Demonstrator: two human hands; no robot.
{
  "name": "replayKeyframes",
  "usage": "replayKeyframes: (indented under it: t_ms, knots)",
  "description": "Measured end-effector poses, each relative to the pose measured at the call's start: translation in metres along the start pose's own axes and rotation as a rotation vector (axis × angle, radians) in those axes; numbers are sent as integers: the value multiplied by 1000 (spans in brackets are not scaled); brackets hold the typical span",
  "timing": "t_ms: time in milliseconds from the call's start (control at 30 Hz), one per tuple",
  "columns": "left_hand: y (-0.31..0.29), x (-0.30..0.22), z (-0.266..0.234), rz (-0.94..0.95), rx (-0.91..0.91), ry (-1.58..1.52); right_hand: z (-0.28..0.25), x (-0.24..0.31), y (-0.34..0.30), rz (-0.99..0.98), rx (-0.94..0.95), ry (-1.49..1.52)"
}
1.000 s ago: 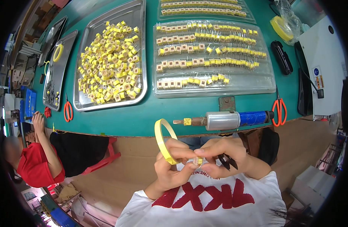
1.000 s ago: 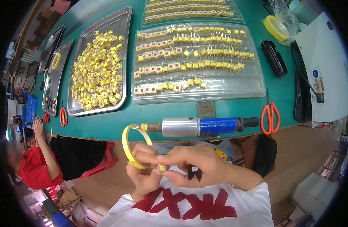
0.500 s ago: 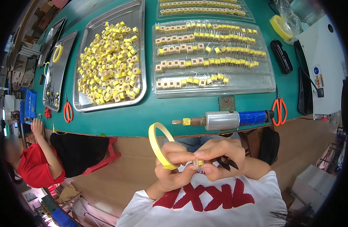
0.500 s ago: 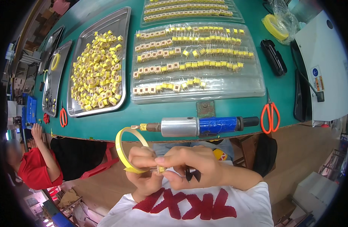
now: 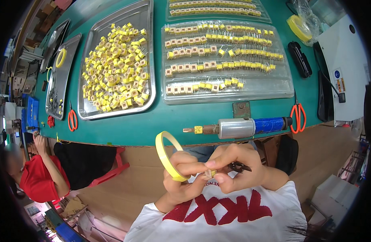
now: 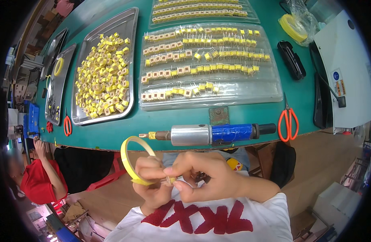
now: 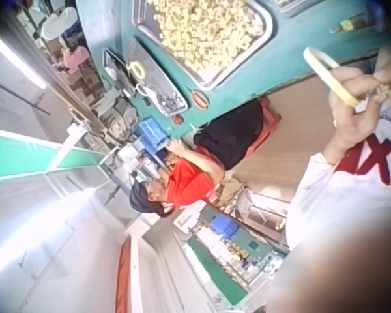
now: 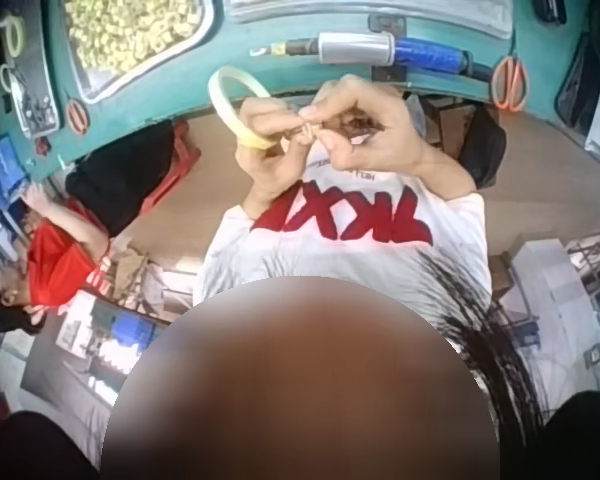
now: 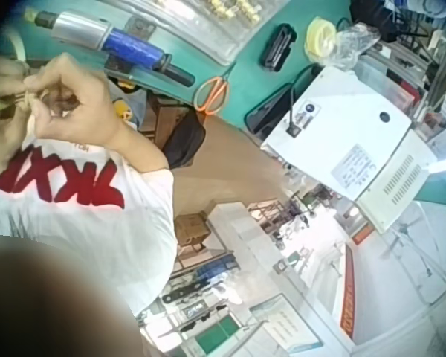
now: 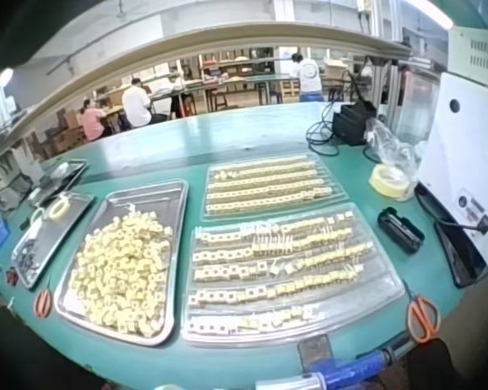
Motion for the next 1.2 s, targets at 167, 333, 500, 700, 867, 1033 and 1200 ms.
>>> replayKeyframes:
  t_ms: [167,333,500,700,867,1033,1200]
  knots:
    - [3,3,-1,-120,9,-103,2,-4,3,96,44,100]
    - [-3,11,-2,-200,-29,-308,2,-1,6,38,131,60]
    - [-7,17,3,-278,-22,-530,2,-6,7,-21,145,101]
    - [1,10,-4,-92,48,-223,1,-10,10,-23,131,111]
    - [9,12,-12,-75,-33,-248,4,1,15,-73,121,39]
    - [29,43,-19,-72,-323,-188,-6,-1,8,-109,-36,-34]
    - [31,57,-1,-77,-344,-318,-17,-13,-11,-79,-100,-78]
Point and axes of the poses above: each hand's wrist, its own y-axis towards the middle knuckle, its own z-axis out of the palm, x = y × z, the point moved 7 cm from there along y, towards the middle knuckle, and after that the axes turned 12 degrees about z, right-handed, at the moved point
